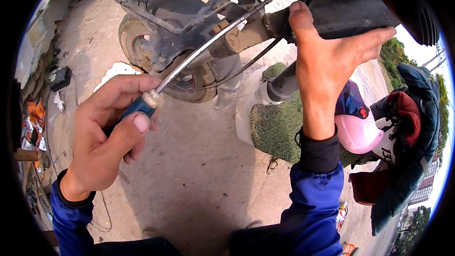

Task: The person uses a screwdriver to tighten screws on the front assembly of a scooter, focusing on the area near the headlight and handlebars. They repeatedly adjust the screwdriver and apply torque to secure components.

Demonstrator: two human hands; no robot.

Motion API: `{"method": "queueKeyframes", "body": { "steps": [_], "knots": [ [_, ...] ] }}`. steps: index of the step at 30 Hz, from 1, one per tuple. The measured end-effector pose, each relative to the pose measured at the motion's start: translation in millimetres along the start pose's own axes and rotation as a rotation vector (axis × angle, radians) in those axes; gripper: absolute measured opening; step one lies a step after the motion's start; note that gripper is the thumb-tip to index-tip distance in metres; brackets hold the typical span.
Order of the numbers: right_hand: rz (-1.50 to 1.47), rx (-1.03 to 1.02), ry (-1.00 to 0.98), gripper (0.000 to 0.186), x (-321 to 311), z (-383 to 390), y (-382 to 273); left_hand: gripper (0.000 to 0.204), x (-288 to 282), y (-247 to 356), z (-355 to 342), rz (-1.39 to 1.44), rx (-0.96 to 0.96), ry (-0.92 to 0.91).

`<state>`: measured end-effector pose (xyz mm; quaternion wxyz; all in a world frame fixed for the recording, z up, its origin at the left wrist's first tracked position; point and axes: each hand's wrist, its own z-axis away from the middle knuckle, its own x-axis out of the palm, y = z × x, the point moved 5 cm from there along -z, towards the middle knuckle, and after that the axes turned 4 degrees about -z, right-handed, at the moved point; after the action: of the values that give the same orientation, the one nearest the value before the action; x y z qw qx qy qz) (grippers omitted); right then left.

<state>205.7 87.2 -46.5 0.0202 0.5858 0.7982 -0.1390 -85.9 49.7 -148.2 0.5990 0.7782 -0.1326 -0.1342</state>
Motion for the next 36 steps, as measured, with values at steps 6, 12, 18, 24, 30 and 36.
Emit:
{"method": "queueKeyframes", "body": {
  "steps": [6, 12, 18, 24, 30, 36],
  "knots": [
    [-0.045, -0.075, 0.014, 0.108, -1, 0, -9, 0.044, 14, 10, -4, 0.003, 0.101, 0.023],
    [-0.184, -0.03, -0.019, 0.115, 2, 0, -16, 0.045, 21, 23, 0, -0.121, 0.208, 0.107],
    [0.02, -0.131, -0.013, 0.124, -1, 0, -11, 0.039, 25, 54, 8, -0.423, 0.286, 0.213],
    [-0.076, -0.129, -0.033, 0.129, -4, 5, -1, 0.029, 43, 82, 8, -0.95, 0.558, 0.175],
    [-0.026, -0.121, 0.005, 0.136, -5, -2, -13, 0.032, 72, 135, 21, -1.229, 0.558, 0.295],
    [-0.022, -0.019, -0.007, 0.142, -9, 3, -5, 0.032, 83, 137, 18, -1.206, 0.58, 0.336]
  ]
}}
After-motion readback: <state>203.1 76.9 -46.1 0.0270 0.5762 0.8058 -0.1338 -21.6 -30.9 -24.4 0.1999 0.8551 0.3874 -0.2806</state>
